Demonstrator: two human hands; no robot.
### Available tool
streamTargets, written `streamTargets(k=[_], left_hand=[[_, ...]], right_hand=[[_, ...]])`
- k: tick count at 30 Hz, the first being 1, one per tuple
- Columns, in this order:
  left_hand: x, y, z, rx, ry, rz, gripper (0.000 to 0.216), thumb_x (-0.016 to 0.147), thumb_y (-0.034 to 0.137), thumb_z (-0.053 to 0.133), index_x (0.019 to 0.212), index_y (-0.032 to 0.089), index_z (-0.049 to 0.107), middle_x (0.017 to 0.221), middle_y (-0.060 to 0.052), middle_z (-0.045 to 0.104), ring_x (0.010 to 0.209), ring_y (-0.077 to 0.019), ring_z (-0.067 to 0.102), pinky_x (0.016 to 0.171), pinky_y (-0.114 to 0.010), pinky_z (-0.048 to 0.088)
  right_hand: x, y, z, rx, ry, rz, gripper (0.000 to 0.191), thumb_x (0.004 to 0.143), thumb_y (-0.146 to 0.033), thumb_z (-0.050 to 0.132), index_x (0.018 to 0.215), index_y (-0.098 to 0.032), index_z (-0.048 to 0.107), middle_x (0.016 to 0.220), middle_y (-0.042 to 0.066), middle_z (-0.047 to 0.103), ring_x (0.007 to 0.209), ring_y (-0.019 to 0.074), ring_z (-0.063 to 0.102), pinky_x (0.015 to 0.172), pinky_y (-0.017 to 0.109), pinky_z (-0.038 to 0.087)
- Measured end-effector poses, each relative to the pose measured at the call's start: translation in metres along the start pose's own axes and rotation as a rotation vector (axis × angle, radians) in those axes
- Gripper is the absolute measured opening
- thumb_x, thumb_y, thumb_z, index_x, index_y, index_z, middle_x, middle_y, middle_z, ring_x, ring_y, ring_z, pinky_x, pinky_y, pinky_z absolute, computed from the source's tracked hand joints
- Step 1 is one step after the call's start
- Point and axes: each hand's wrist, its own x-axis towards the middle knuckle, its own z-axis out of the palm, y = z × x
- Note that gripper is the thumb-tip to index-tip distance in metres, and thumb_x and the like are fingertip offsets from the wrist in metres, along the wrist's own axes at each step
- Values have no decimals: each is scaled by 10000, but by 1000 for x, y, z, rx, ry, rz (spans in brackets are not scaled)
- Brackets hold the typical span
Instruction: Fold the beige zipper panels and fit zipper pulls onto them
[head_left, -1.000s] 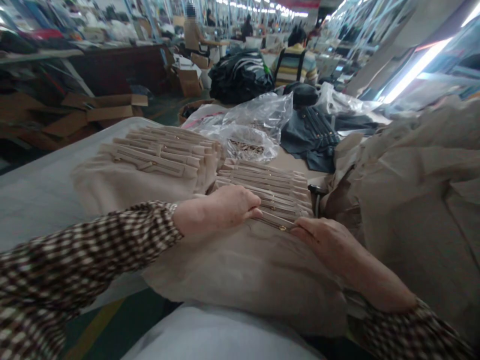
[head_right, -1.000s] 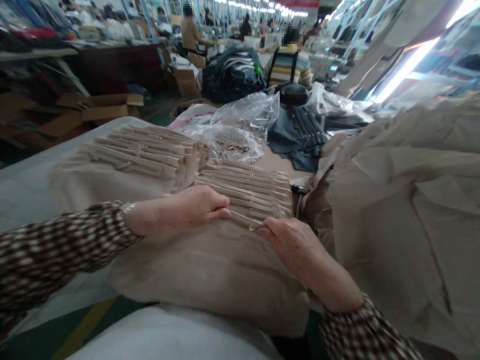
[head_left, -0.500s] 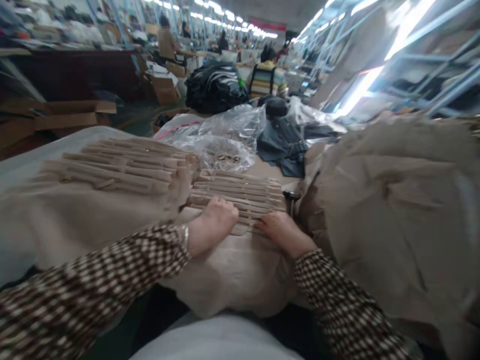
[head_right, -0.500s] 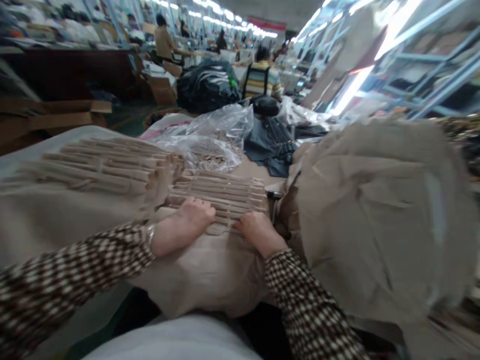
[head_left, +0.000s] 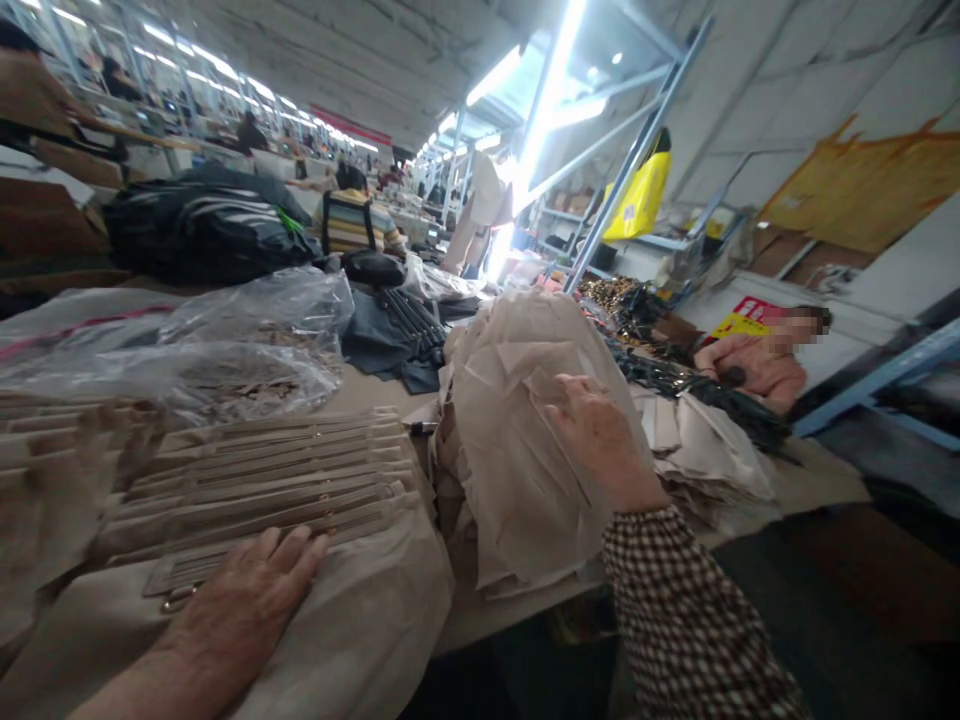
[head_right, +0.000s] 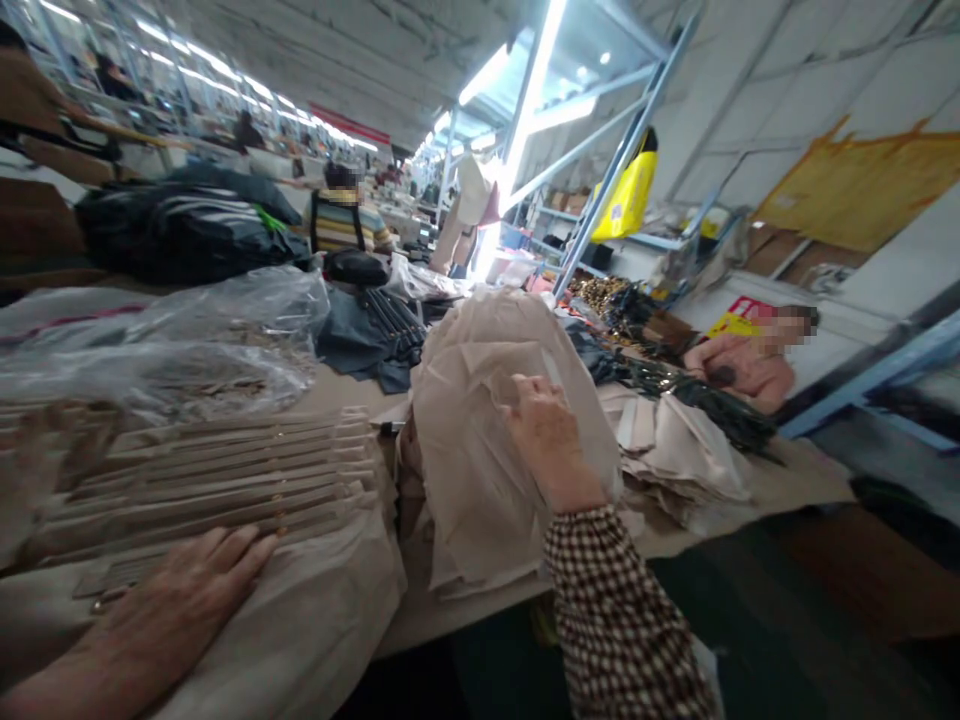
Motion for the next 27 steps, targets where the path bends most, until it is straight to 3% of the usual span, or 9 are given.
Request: streamTargets(k=[2,6,11,18,22,25,27], left_hand=[[-1,1,2,-13,-2,-25,614,827,-64,336,1246,237,669,1254,-110,646,1136,-296,589,988,-483,471],[1,1,4,-18,-26,-36,619,833,-48,331,1261,256,660,1274,-106,639,1155,-287,583,1012,-487,471],[3,1,1,-34,-25,-36,630,823,-55,319,1255,248,662,1265,-111,642,1129,-286,587,983,-485,479],[5,4,-2,8,-49,-38,651,823,-69,288,1263,238,657,1263,-110,644,1139,-291,588,973,-477,474],[12,-3,-9,-88,-93,-24,517,862,16,350,1215,208,676,1207,-115,666,1091,-285,618,941,-459,494],[23,-4,-34,-263,-13,19,325,880,136,463,1097,187,700,1146,-116,678,1038,-268,633,920,-425,503],[29,4,-69,-414,146,71,230,909,197,478,986,186,695,1062,-102,688,983,-231,638,889,-369,503]], right_hand=[[7,33,8,-57,-16,68,518,925,-323,537,1372,-64,488,1291,201,580,1196,322,528,997,424,425],[19,76,22,24,-10,270,401,969,-270,373,1263,-106,592,1215,162,654,1135,257,594,955,351,435],[27,106,22,30,-93,398,338,882,-358,540,1091,-123,664,972,140,724,903,237,664,742,297,449],[31,99,19,21,-213,400,155,811,-283,558,805,-164,656,828,100,692,789,198,617,633,270,366],[31,92,-6,73,-231,355,95,756,-231,546,733,-171,616,762,70,657,731,174,575,629,265,357],[29,66,-40,256,-288,281,210,787,-307,522,913,-174,623,731,24,645,683,158,577,625,250,400],[24,33,-59,633,-392,232,417,786,-387,537,1160,-203,554,830,12,676,699,164,614,623,254,441]])
